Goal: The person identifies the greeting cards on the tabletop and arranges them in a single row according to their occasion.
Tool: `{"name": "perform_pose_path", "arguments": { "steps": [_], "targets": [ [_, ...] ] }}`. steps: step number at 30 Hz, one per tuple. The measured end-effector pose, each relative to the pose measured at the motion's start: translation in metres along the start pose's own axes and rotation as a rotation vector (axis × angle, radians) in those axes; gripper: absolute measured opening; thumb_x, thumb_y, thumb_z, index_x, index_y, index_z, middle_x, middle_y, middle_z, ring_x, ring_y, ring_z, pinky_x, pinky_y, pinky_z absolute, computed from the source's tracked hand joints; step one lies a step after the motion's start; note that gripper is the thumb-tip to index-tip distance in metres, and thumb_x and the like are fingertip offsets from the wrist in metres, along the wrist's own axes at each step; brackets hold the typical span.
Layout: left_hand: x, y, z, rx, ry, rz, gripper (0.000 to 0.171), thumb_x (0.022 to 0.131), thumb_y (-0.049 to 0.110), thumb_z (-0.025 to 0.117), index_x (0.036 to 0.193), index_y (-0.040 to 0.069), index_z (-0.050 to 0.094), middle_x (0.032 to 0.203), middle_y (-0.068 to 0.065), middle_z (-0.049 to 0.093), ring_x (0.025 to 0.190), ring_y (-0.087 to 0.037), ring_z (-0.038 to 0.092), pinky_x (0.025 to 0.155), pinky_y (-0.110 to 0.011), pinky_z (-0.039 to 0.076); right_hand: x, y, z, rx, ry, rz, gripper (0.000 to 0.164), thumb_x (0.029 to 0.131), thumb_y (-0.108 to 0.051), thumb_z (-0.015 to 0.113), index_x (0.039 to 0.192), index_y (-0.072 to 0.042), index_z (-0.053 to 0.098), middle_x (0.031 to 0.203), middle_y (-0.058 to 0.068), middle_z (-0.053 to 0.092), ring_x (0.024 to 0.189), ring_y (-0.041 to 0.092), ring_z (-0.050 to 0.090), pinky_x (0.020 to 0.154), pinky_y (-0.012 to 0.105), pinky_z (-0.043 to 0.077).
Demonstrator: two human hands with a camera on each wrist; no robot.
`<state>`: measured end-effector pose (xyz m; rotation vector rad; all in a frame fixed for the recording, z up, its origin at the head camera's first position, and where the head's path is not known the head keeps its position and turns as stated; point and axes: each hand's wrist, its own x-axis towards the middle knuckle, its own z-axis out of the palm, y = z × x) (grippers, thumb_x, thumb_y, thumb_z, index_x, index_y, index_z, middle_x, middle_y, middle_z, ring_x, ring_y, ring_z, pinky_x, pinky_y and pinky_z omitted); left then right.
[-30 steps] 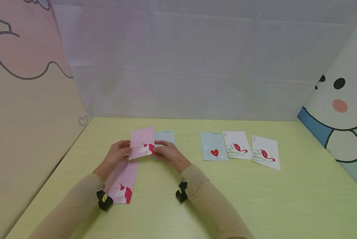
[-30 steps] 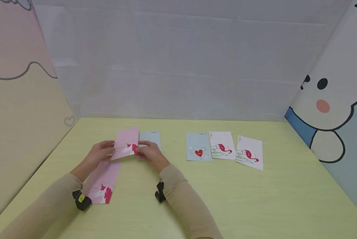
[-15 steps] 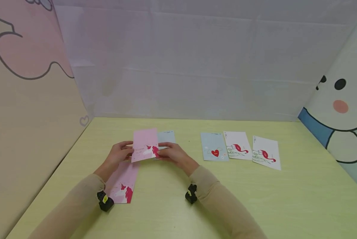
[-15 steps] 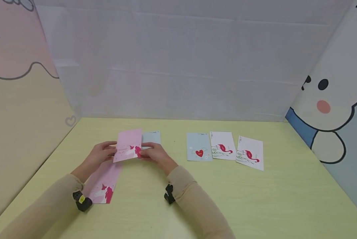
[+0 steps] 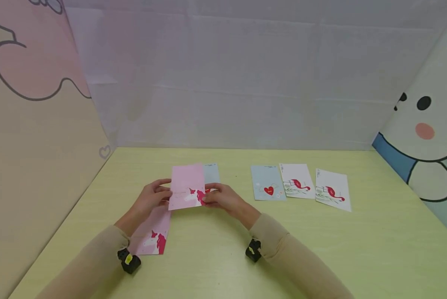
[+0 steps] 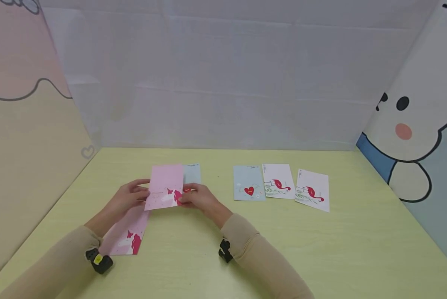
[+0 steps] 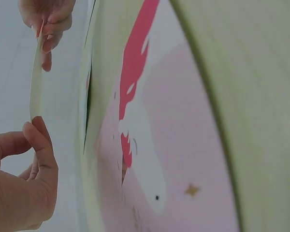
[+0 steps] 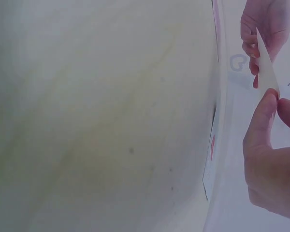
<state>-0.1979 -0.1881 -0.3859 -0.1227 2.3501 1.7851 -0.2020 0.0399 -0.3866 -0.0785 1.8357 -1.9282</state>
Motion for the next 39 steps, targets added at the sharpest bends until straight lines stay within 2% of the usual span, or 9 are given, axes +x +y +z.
{"name": "perform_pose_path", "arguments": {
  "steps": [8, 15, 24, 30, 39],
  "targets": [
    [-0.009, 0.001, 0.009, 0.019, -0.022, 0.025, 0.048, 0.087, 0.006, 0.055, 0.131, 0.004, 0.037, 0.104, -0.018, 0.052, 0.078, -0.019, 0.056, 0.068, -0.028, 0.05, -0.016, 0.002, -0.007, -0.032, 0.006, -0.01, 0.048, 0.081, 0.0, 0.06, 0.126, 0.0, 0.043, 0.098, 0.014, 0.056, 0.074, 0.018, 0.059, 0.075, 0.035, 0.049],
    [-0.014, 0.0, 0.011, 0.022, -0.076, 0.039, 0.053, 0.087, 0.009, 0.056, 0.134, 0.007, 0.033, 0.105, -0.018, 0.05, 0.081, -0.022, 0.057, 0.072, -0.03, 0.05, -0.024, 0.002, -0.011, -0.027, 0.023, -0.018, 0.053, 0.081, 0.003, 0.059, 0.13, -0.004, 0.039, 0.1, 0.016, 0.055, 0.077, 0.02, 0.058, 0.073, 0.034, 0.049],
    [-0.021, -0.004, 0.012, -0.014, -0.15, 0.069, 0.059, 0.084, 0.005, 0.059, 0.136, 0.006, 0.03, 0.1, -0.018, 0.051, 0.074, -0.022, 0.057, 0.067, -0.03, 0.051, -0.034, 0.001, -0.009, -0.015, 0.024, -0.047, 0.054, 0.081, 0.007, 0.055, 0.131, -0.003, 0.037, 0.1, 0.017, 0.052, 0.078, 0.02, 0.057, 0.074, 0.036, 0.049],
    [-0.028, -0.006, 0.013, 0.023, -0.123, 0.055, 0.057, 0.083, 0.005, 0.06, 0.134, 0.005, 0.034, 0.099, -0.017, 0.053, 0.073, -0.023, 0.059, 0.066, -0.031, 0.051, -0.04, 0.003, -0.007, -0.032, 0.032, -0.045, 0.049, 0.082, 0.004, 0.056, 0.128, 0.0, 0.041, 0.1, 0.016, 0.053, 0.079, 0.021, 0.057, 0.075, 0.035, 0.049],
    [-0.04, -0.01, 0.013, 0.158, -0.065, 0.058, 0.047, 0.082, 0.011, 0.062, 0.126, 0.004, 0.044, 0.1, -0.013, 0.053, 0.081, -0.021, 0.057, 0.067, -0.031, 0.05, -0.046, 0.007, -0.002, -0.029, 0.051, -0.04, 0.037, 0.083, 0.005, 0.054, 0.119, 0.005, 0.047, 0.093, 0.015, 0.055, 0.074, 0.019, 0.058, 0.071, 0.033, 0.05]
  ]
}}
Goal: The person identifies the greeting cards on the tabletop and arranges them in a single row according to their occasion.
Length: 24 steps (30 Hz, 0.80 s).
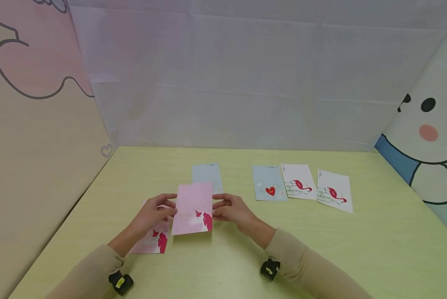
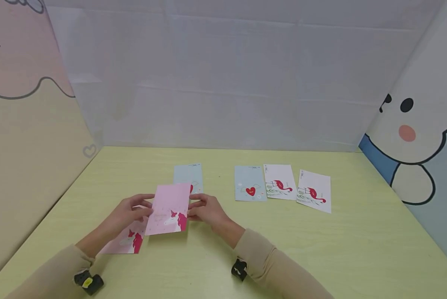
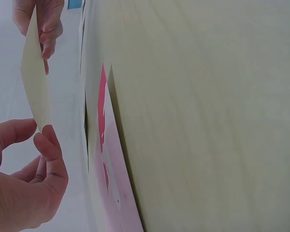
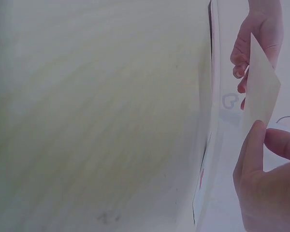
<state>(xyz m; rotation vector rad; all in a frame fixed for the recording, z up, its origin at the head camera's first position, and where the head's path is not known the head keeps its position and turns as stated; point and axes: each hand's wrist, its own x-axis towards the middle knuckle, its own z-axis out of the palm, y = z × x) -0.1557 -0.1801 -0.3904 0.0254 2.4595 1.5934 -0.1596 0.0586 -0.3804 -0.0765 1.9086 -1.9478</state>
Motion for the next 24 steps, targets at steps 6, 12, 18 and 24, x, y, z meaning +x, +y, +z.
{"name": "perform_pose_path", "arguments": {
  "steps": [6, 12, 18, 24],
  "targets": [
    [-0.006, -0.001, -0.001, 0.038, 0.013, 0.023, 0.045, 0.081, 0.01, 0.064, 0.122, 0.002, 0.048, 0.095, -0.011, 0.055, 0.079, -0.021, 0.056, 0.065, -0.03, 0.049, -0.002, 0.003, 0.003, -0.037, 0.013, 0.004, 0.038, 0.081, 0.003, 0.058, 0.117, 0.004, 0.048, 0.089, 0.013, 0.056, 0.071, 0.019, 0.059, 0.07, 0.033, 0.051],
    [-0.011, -0.002, -0.002, 0.069, 0.019, 0.024, 0.046, 0.079, 0.01, 0.066, 0.121, 0.002, 0.049, 0.091, -0.009, 0.056, 0.076, -0.02, 0.054, 0.059, -0.029, 0.047, -0.01, -0.002, 0.007, -0.093, 0.009, 0.021, 0.042, 0.079, 0.003, 0.061, 0.119, 0.003, 0.047, 0.085, 0.013, 0.058, 0.069, 0.02, 0.06, 0.069, 0.034, 0.051],
    [-0.013, -0.003, -0.001, 0.124, 0.014, 0.022, 0.049, 0.078, 0.012, 0.068, 0.121, 0.001, 0.05, 0.088, -0.007, 0.055, 0.074, -0.019, 0.053, 0.055, -0.028, 0.046, -0.007, 0.007, 0.008, -0.143, -0.001, 0.048, 0.043, 0.079, 0.0, 0.063, 0.119, 0.001, 0.047, 0.085, 0.011, 0.058, 0.069, 0.021, 0.06, 0.067, 0.033, 0.051],
    [-0.011, -0.011, -0.001, 0.193, -0.004, 0.065, 0.043, 0.078, 0.01, 0.067, 0.117, 0.0, 0.053, 0.085, -0.005, 0.057, 0.073, -0.018, 0.053, 0.054, -0.028, 0.047, -0.009, 0.01, 0.009, -0.174, -0.019, 0.064, 0.041, 0.08, -0.001, 0.062, 0.117, 0.002, 0.047, 0.084, 0.011, 0.057, 0.069, 0.021, 0.06, 0.067, 0.032, 0.051]
  ]
}}
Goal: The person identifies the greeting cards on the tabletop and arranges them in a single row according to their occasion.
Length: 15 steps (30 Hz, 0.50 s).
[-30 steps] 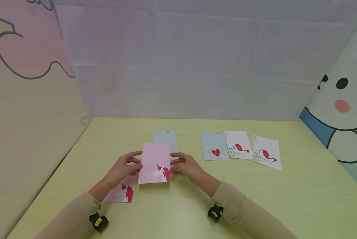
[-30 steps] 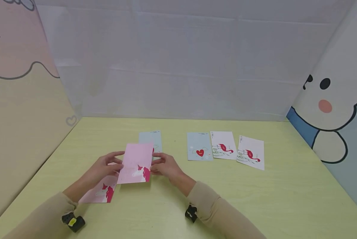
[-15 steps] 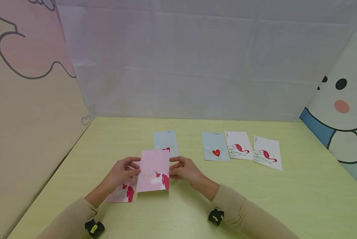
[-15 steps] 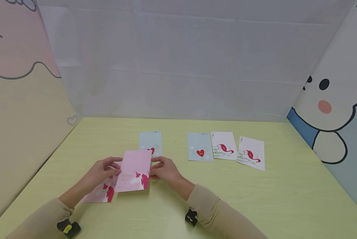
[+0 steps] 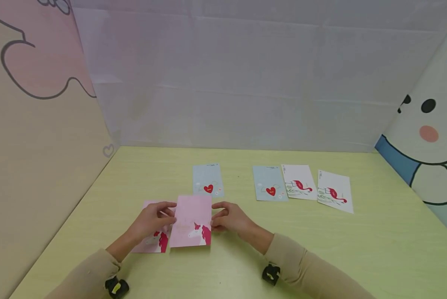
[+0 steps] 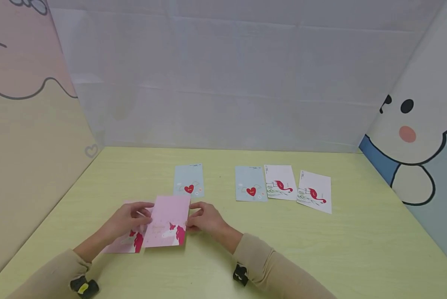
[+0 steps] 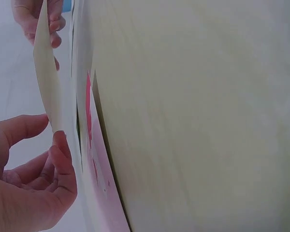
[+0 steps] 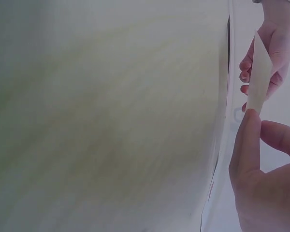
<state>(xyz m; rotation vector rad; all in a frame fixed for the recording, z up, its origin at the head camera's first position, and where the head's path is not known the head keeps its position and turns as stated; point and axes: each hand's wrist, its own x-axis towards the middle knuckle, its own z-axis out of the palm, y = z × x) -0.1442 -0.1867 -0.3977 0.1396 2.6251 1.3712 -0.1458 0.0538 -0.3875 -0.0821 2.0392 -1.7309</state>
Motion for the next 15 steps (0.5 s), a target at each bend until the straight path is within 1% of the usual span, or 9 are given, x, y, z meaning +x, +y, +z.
{"name": "perform_pose_path", "arguments": {
  "steps": [9, 15],
  "targets": [
    [0.0013, -0.005, -0.0002, 0.053, -0.027, -0.009, 0.042, 0.075, 0.014, 0.07, 0.113, 0.0, 0.056, 0.084, -0.003, 0.056, 0.074, -0.017, 0.052, 0.058, -0.027, 0.047, 0.0002, 0.0029, 0.0007, -0.022, -0.047, 0.015, 0.04, 0.081, -0.002, 0.061, 0.117, 0.004, 0.046, 0.084, 0.01, 0.058, 0.069, 0.02, 0.06, 0.066, 0.032, 0.051],
    [0.0019, -0.0074, -0.0003, 0.086, -0.03, 0.002, 0.041, 0.075, 0.015, 0.07, 0.111, 0.0, 0.057, 0.082, -0.001, 0.056, 0.074, -0.016, 0.051, 0.059, -0.027, 0.046, 0.0012, 0.0054, 0.0006, -0.009, -0.074, 0.02, 0.04, 0.081, -0.003, 0.06, 0.118, 0.005, 0.045, 0.083, 0.011, 0.059, 0.07, 0.021, 0.06, 0.066, 0.032, 0.051]
  ]
}}
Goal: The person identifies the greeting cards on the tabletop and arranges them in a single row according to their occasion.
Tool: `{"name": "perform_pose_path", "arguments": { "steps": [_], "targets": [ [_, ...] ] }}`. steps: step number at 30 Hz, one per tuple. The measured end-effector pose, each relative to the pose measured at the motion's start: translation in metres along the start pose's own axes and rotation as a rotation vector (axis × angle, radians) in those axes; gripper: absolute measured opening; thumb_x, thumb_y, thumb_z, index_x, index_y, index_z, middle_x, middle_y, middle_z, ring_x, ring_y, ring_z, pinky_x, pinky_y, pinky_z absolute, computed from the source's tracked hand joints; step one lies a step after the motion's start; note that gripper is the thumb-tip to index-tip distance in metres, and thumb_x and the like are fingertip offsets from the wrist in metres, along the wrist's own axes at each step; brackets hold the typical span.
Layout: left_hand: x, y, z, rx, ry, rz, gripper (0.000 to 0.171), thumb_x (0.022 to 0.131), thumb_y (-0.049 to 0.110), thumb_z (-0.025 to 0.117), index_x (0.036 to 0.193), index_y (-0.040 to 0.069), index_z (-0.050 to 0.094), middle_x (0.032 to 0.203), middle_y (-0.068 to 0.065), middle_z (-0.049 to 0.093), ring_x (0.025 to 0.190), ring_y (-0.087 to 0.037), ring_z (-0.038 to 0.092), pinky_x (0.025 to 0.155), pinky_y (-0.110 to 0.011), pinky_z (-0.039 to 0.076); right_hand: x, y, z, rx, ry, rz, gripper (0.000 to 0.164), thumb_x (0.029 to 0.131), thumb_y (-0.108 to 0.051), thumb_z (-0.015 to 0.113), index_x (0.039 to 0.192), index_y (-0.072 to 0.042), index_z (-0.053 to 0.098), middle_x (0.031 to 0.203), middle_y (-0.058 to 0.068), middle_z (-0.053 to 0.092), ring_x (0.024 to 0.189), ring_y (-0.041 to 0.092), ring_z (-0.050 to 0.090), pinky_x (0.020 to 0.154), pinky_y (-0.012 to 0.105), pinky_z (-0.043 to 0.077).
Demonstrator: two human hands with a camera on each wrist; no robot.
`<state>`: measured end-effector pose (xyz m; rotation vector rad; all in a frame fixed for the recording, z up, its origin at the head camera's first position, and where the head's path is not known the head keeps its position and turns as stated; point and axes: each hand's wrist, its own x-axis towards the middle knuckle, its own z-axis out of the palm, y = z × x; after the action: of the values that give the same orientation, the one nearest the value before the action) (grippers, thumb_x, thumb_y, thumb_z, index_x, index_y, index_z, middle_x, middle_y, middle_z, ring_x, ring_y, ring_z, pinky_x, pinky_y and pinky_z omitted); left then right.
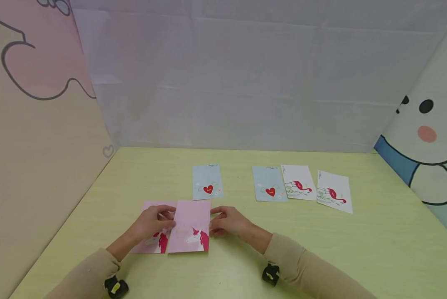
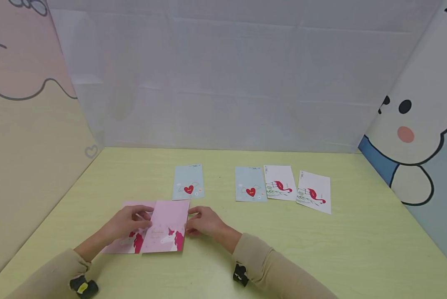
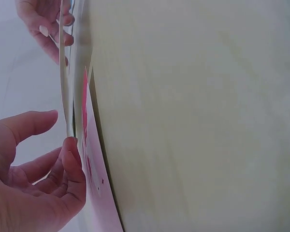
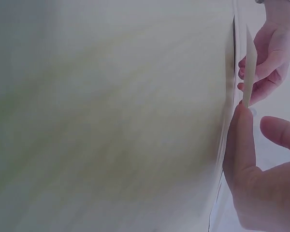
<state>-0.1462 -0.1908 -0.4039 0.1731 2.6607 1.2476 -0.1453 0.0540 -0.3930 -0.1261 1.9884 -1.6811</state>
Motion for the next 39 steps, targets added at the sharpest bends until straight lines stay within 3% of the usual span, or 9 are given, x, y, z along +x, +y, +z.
{"name": "perform_pose_path", "arguments": {
  "steps": [32, 39],
  "targets": [
    [0.001, 0.001, 0.001, 0.052, 0.009, -0.035, 0.037, 0.076, 0.016, 0.069, 0.108, 0.0, 0.059, 0.079, -0.001, 0.055, 0.072, -0.016, 0.049, 0.056, -0.026, 0.044, 0.006, 0.002, 0.005, -0.021, -0.004, 0.038, 0.04, 0.082, -0.005, 0.06, 0.117, 0.005, 0.046, 0.082, 0.011, 0.058, 0.07, 0.022, 0.061, 0.065, 0.03, 0.051],
    [0.002, 0.004, 0.001, 0.036, 0.037, -0.02, 0.038, 0.077, 0.016, 0.068, 0.111, 0.002, 0.058, 0.081, -0.002, 0.055, 0.071, -0.016, 0.05, 0.054, -0.026, 0.046, 0.003, -0.006, -0.011, 0.001, -0.009, -0.038, 0.037, 0.085, -0.009, 0.057, 0.117, 0.005, 0.046, 0.09, 0.013, 0.057, 0.077, 0.024, 0.06, 0.07, 0.032, 0.05]
  ]
}}
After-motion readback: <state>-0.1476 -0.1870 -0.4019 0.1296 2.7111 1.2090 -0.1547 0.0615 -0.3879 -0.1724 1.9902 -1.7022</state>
